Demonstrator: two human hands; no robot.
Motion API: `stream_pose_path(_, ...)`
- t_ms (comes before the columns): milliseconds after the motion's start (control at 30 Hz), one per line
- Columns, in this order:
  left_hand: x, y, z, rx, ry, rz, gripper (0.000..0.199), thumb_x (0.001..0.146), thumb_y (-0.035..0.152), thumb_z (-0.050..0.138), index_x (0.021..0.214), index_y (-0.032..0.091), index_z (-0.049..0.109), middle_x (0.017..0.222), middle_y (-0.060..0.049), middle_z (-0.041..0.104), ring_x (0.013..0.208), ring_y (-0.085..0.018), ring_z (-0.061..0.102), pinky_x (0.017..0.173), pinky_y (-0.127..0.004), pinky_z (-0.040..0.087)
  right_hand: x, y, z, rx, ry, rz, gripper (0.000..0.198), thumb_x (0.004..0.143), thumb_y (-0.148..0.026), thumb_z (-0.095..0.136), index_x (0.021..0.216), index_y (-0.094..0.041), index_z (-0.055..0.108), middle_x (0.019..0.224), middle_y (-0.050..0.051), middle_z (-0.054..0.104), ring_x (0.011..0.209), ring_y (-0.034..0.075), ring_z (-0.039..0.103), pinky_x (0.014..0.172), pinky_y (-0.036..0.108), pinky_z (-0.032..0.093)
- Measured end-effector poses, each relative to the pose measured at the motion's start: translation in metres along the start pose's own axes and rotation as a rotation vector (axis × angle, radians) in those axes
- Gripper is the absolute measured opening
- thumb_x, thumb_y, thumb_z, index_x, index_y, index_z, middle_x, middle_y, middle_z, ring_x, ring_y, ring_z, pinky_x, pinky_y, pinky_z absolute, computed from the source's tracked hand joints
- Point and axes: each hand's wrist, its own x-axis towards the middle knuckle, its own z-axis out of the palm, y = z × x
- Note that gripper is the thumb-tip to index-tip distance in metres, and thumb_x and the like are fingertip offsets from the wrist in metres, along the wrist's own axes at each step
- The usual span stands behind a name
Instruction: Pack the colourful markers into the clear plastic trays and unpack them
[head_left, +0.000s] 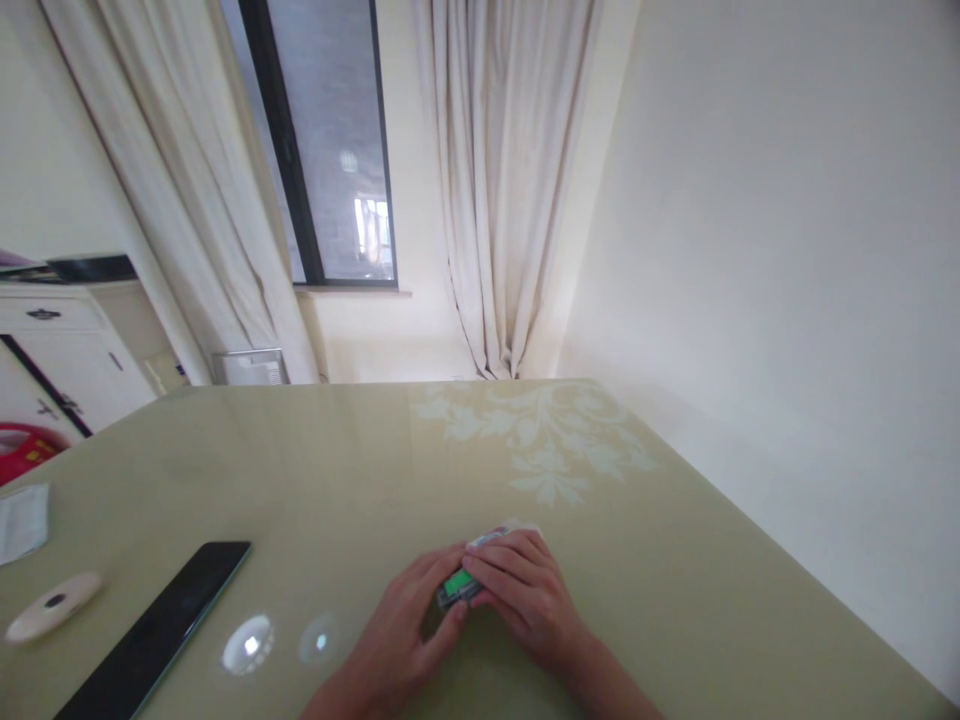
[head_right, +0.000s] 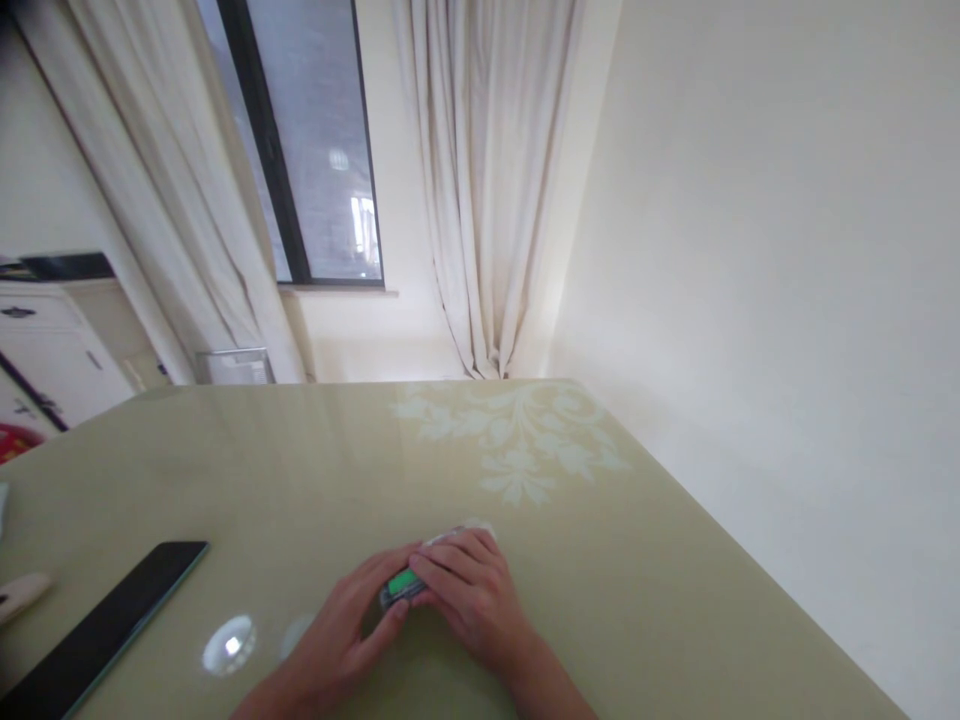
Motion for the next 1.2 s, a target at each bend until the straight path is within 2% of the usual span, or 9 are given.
stream_pose_path(233, -0.001, -0.003, -0.005, -0.080, -0.016, -0.085, 0.046, 0.100, 0.044, 0.054, 0.143, 0.030, 0.057, 0.144, -0.006, 0.063, 0.131, -0.025, 0.060, 0.114, -0.039, 0.046, 0.009, 0.005, 0.010, 0.022, 0.081, 0.029, 0.025, 0.103, -0.034, 0.059, 0.126, -0.026, 0.066, 0.103, 0.003, 0.079, 0.090, 0.019, 0.069, 0.082, 0.034, 0.051)
stream_pose_path(433, -0.002, -0.013, -0.008, -0.167, 0.108, -0.263, 0.045, 0.099, 0.052, 0.051, 0.134, 0.028, 0.066, 0.136, -0.007, 0.069, 0.126, -0.028, 0.062, 0.110, -0.044, 0.048, -0.006, 0.020, -0.001, -0.036, 0.060, 0.148, 0.048, 0.101, -0.037, 0.062, 0.146, -0.023, 0.054, 0.130, 0.011, 0.070, 0.119, 0.025, 0.064, 0.101, 0.041, 0.051)
stream_pose_path(533, -0.001, -0.016, -0.010, -0.190, 0.133, -0.329, 0.048, 0.098, 0.057, 0.049, 0.132, 0.028, 0.068, 0.134, -0.007, 0.069, 0.125, -0.030, 0.062, 0.109, -0.047, 0.048, -0.012, 0.032, -0.012, -0.034, 0.041, 0.188, 0.041, 0.102, -0.029, 0.060, 0.143, -0.029, 0.058, 0.130, 0.007, 0.071, 0.118, 0.023, 0.065, 0.101, 0.040, 0.053)
stream_pose_path(833, 0.001, -0.012, -0.012, -0.239, 0.149, -0.296, 0.050, 0.096, 0.059, 0.051, 0.126, 0.025, 0.071, 0.129, -0.009, 0.071, 0.121, -0.030, 0.063, 0.109, -0.046, 0.048, -0.008, 0.037, -0.013, 0.159, 0.116, 0.209, 0.029, 0.101, -0.025, 0.061, 0.128, -0.030, 0.071, 0.111, 0.005, 0.078, 0.100, 0.020, 0.070, 0.088, 0.036, 0.058)
stream_pose_path(967, 0.002, -0.008, -0.010, -0.268, 0.139, -0.293, 0.047, 0.096, 0.057, 0.053, 0.126, 0.025, 0.071, 0.127, -0.008, 0.072, 0.120, -0.031, 0.064, 0.107, -0.045, 0.049, -0.009, 0.035, -0.006, 0.182, 0.186, 0.301, 0.022, 0.102, -0.024, 0.058, 0.114, -0.029, 0.076, 0.100, 0.005, 0.078, 0.094, 0.020, 0.070, 0.085, 0.036, 0.058)
stream_pose_path(1100, 0.007, -0.001, -0.008, -0.346, 0.158, -0.323, 0.048, 0.095, 0.058, 0.055, 0.124, 0.024, 0.070, 0.125, -0.008, 0.073, 0.116, -0.030, 0.065, 0.103, -0.042, 0.051, -0.012, 0.030, 0.005, 0.114, 0.243, 0.472, 0.028, 0.102, -0.031, 0.056, 0.126, -0.028, 0.069, 0.118, 0.009, 0.073, 0.111, 0.024, 0.066, 0.096, 0.041, 0.056)
stream_pose_path(1200, 0.011, 0.002, -0.007, -0.447, 0.163, -0.351, 0.049, 0.092, 0.060, 0.059, 0.119, 0.022, 0.072, 0.121, -0.007, 0.075, 0.114, -0.029, 0.067, 0.103, -0.041, 0.051, -0.015, 0.032, 0.011, 0.151, 0.260, 0.670, 0.038, 0.101, -0.042, 0.055, 0.135, -0.025, 0.062, 0.127, 0.013, 0.068, 0.105, 0.023, 0.067, 0.083, 0.036, 0.061)
